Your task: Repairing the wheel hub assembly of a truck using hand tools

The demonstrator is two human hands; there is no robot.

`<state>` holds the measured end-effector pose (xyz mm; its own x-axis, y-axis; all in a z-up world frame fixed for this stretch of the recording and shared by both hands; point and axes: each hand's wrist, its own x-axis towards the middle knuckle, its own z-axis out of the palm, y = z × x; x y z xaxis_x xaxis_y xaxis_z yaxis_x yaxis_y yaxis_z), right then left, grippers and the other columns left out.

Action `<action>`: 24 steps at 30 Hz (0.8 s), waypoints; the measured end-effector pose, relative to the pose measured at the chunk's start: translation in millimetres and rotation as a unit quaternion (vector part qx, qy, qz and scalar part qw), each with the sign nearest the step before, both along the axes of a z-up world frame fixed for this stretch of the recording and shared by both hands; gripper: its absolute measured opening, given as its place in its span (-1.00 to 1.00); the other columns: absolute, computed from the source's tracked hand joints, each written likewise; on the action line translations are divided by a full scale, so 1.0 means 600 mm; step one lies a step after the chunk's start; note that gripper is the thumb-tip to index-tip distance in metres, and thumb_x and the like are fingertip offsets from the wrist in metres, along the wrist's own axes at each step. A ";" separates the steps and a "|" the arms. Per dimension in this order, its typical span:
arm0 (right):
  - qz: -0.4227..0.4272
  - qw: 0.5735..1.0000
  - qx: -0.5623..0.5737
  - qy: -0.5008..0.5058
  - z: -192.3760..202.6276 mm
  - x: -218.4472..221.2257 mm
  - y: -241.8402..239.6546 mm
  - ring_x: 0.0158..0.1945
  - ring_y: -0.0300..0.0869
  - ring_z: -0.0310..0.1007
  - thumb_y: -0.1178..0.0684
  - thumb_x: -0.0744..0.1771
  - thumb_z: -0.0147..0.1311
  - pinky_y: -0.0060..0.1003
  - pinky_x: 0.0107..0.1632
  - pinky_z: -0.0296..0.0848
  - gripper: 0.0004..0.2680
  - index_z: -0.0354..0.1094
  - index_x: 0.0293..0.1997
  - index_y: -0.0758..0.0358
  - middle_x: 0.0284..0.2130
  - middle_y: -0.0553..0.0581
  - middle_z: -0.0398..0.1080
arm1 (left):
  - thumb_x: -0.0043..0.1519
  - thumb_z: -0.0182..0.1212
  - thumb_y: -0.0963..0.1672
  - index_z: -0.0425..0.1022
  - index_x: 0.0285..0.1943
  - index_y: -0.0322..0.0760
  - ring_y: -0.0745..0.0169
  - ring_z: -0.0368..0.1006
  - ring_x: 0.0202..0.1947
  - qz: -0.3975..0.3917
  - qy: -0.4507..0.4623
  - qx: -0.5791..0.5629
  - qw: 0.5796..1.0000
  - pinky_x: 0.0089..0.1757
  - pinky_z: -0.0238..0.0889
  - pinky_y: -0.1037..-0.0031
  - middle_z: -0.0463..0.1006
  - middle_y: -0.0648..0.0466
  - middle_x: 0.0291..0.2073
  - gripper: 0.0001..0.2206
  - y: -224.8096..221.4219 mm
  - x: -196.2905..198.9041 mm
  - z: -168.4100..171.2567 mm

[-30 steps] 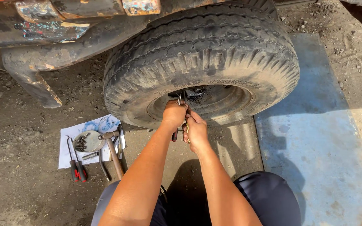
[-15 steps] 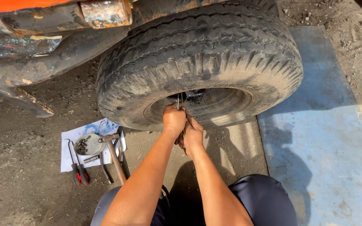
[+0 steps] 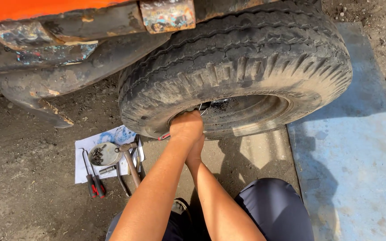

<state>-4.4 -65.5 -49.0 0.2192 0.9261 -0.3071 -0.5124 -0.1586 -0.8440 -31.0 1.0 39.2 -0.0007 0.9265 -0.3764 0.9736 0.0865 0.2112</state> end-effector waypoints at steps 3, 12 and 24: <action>0.011 1.000 -0.006 -0.002 -0.037 -0.012 0.011 -0.58 -0.09 0.35 0.10 0.44 -0.14 -0.19 -0.49 0.39 -0.78 0.32 0.18 0.35 -0.46 0.34 0.46 | 0.26 -0.04 -0.13 0.64 -0.04 -0.20 -0.07 0.64 -0.06 -0.040 0.031 0.019 0.999 -0.08 0.51 0.14 0.70 -0.06 -0.21 -0.72 -0.036 0.002 0.068; 0.029 0.999 -0.029 -0.018 -0.056 0.009 -0.003 -0.71 0.01 0.34 0.07 0.43 -0.09 -0.16 -0.67 0.32 -0.82 0.33 0.08 0.31 -0.61 0.36 0.41 | 0.28 -0.10 -0.16 0.65 -0.07 -0.22 -0.09 0.64 -0.05 -0.024 0.019 0.032 0.999 -0.10 0.50 0.15 0.70 -0.08 -0.18 -0.69 -0.002 -0.012 0.000; 0.058 0.991 -0.116 0.012 -0.014 0.104 -0.035 -0.81 -0.09 0.03 -0.10 0.44 -0.01 -0.31 -0.77 -0.10 -0.77 0.32 0.27 -0.18 -0.71 0.15 0.10 | 0.26 0.01 -0.13 0.58 0.02 -0.50 -0.24 0.55 0.09 0.064 -0.171 -0.033 0.983 0.08 0.42 0.03 0.65 -0.28 -0.05 -0.68 -0.011 0.029 0.036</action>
